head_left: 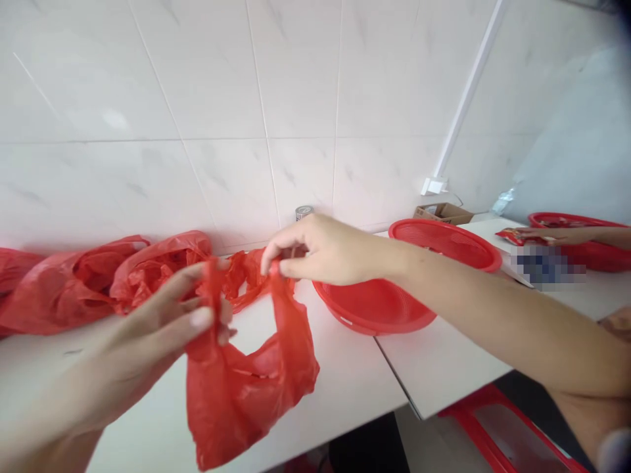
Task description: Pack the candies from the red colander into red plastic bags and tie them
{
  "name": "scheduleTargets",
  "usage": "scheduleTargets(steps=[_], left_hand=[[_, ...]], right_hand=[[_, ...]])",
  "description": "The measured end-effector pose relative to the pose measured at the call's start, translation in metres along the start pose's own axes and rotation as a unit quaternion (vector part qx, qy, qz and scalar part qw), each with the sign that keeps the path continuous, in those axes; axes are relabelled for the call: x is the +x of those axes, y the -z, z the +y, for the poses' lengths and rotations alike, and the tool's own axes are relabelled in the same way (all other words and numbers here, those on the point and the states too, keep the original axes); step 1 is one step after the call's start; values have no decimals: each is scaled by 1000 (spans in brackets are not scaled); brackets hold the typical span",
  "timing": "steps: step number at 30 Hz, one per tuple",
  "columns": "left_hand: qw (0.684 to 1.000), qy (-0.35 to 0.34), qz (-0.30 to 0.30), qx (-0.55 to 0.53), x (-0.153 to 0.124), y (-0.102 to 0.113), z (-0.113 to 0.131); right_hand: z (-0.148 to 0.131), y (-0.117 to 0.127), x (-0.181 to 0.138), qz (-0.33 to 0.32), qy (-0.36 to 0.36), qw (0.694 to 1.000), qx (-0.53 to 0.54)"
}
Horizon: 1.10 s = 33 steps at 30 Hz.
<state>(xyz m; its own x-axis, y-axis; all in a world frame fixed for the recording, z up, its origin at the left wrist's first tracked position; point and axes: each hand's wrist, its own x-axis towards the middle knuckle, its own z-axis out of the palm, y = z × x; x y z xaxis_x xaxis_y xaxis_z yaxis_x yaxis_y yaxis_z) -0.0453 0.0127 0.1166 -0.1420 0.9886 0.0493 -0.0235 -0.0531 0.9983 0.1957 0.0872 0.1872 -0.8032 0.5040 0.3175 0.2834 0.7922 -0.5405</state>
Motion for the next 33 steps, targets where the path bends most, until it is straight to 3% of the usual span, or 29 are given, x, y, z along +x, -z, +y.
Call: scheduleTargets(steps=[2, 4, 8, 12, 15, 18, 20, 24, 27, 29, 31, 33], left_hand=[[987, 49, -126, 83, 8, -15, 5], [971, 63, -177, 145, 11, -25, 6], [975, 79, -171, 117, 20, -25, 0], [978, 77, -179, 70, 30, -13, -11], [979, 44, -183, 77, 32, -7, -14], [966, -5, -220, 134, 29, -3, -9], [952, -30, -224, 205, 26, 0, -6], [922, -72, -177, 336, 24, 0, -14], [891, -144, -66, 425, 27, -1, -31], [874, -203, 3, 442, 29, -1, -43], [872, -244, 45, 422, 28, 1, -54], [877, -261, 63, 399, 24, 3, -64]], right_hand=[[-6, -15, 15, -11, 28, 999, 27], [-9, -29, 25, 6, 45, 997, 64], [10, -53, 30, 67, 20, 987, 147], [38, -70, 23, 55, -51, 987, 143], [33, -76, 10, 91, -61, 978, 178], [19, -78, 0, 43, -12, 975, 220], [20, -85, 3, 66, -4, 969, 239], [51, -115, 27, 149, -48, 946, 283], [74, -142, 42, 103, -75, 928, 351], [80, -153, 45, 48, -74, 898, 430], [81, -157, 43, 3, -83, 869, 487], [81, -157, 38, 5, -102, 867, 488]])
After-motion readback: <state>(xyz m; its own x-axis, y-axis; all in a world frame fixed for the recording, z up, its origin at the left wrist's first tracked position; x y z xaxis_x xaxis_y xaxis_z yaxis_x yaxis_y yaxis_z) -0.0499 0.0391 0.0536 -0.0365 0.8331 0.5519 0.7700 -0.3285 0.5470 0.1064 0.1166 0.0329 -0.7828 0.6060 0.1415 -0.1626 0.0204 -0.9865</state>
